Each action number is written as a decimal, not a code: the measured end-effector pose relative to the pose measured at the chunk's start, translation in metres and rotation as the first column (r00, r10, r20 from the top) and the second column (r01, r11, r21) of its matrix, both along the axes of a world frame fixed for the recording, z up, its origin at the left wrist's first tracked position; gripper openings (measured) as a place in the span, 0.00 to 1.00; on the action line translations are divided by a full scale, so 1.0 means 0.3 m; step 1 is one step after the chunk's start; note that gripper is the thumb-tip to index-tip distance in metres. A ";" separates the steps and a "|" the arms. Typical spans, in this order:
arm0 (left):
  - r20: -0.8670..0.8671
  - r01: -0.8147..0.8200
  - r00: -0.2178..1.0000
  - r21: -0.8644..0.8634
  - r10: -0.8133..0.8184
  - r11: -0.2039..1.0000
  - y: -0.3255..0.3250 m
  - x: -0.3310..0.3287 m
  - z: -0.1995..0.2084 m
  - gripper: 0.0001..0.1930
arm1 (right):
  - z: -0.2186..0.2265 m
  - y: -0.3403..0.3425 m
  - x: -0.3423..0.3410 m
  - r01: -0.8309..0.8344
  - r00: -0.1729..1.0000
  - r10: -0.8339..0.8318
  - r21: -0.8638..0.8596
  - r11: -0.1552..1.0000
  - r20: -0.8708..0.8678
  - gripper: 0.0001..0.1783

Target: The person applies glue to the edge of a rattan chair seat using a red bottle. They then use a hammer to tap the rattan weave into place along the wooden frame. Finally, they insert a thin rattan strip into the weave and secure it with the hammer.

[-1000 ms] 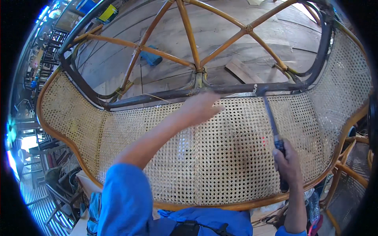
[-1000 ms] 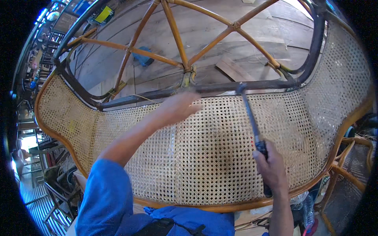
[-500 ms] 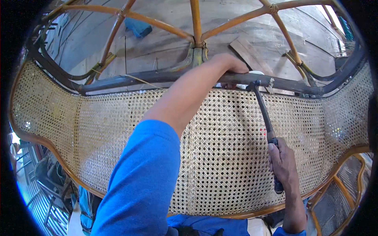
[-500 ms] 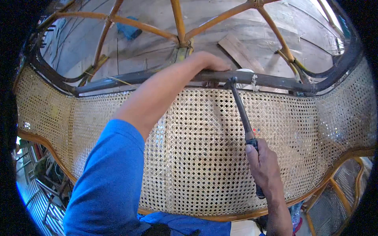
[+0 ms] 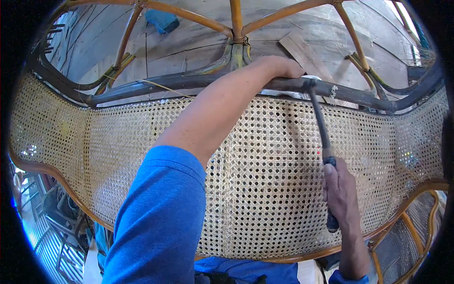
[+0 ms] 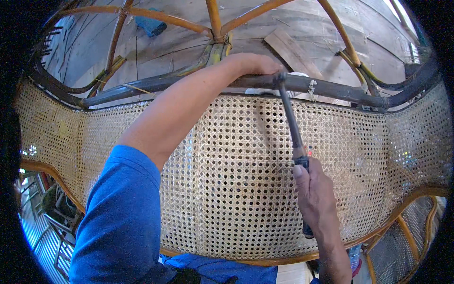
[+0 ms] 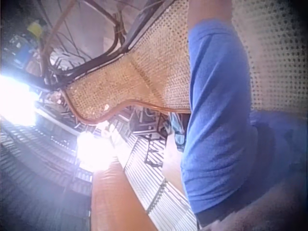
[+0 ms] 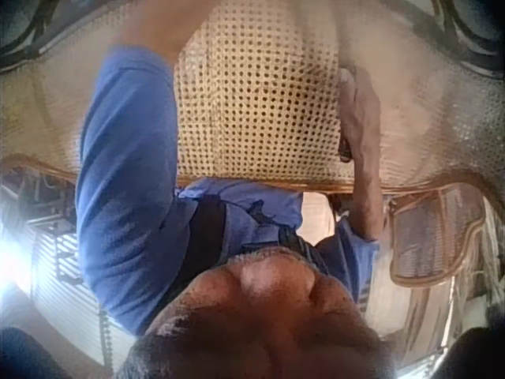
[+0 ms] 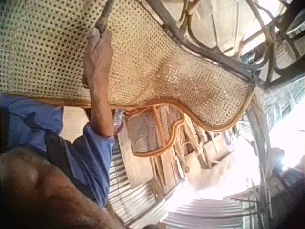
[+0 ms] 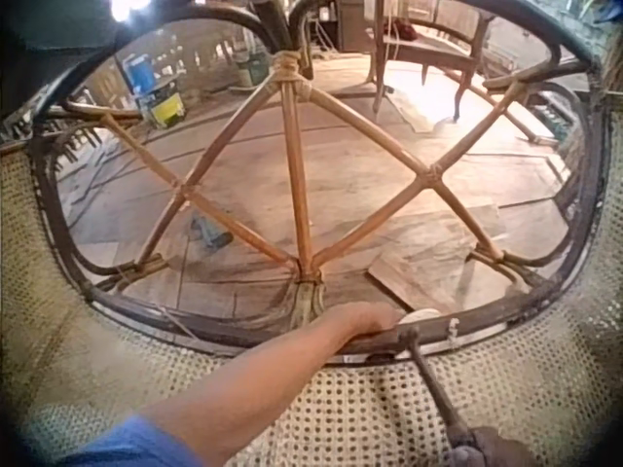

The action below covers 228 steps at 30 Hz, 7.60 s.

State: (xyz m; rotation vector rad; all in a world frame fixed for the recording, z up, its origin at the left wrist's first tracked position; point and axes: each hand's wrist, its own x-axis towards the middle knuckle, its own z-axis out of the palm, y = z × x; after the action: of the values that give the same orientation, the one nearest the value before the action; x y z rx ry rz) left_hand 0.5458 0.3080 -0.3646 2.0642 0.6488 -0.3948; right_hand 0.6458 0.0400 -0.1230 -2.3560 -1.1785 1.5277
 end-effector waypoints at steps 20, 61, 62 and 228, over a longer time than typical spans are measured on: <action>0.135 -0.198 0.979 0.450 0.153 0.871 -0.666 -0.411 0.588 0.37 | -0.037 0.004 0.010 -0.093 0.996 0.093 0.074 0.993 0.013 0.15; 0.133 -0.233 0.972 0.399 0.195 0.887 -0.658 -0.408 0.585 0.36 | -0.020 0.067 -0.046 -0.036 0.999 0.036 -0.049 0.998 0.008 0.14; 0.132 -0.229 0.973 0.399 0.191 0.888 -0.655 -0.408 0.588 0.36 | -0.013 0.064 -0.049 0.004 1.000 -0.005 -0.045 0.999 -0.009 0.14; 0.199 -0.347 0.938 0.499 0.285 0.794 -0.639 -0.476 0.554 0.34 | -0.010 0.114 -0.197 -0.134 0.989 0.139 0.080 0.988 -0.047 0.16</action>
State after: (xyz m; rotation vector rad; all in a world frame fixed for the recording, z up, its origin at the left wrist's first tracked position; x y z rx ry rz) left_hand 0.4029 0.1163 -0.1985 2.4072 1.1112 0.1210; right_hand 0.5868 0.0744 -0.1259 -2.2140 -1.3862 1.5439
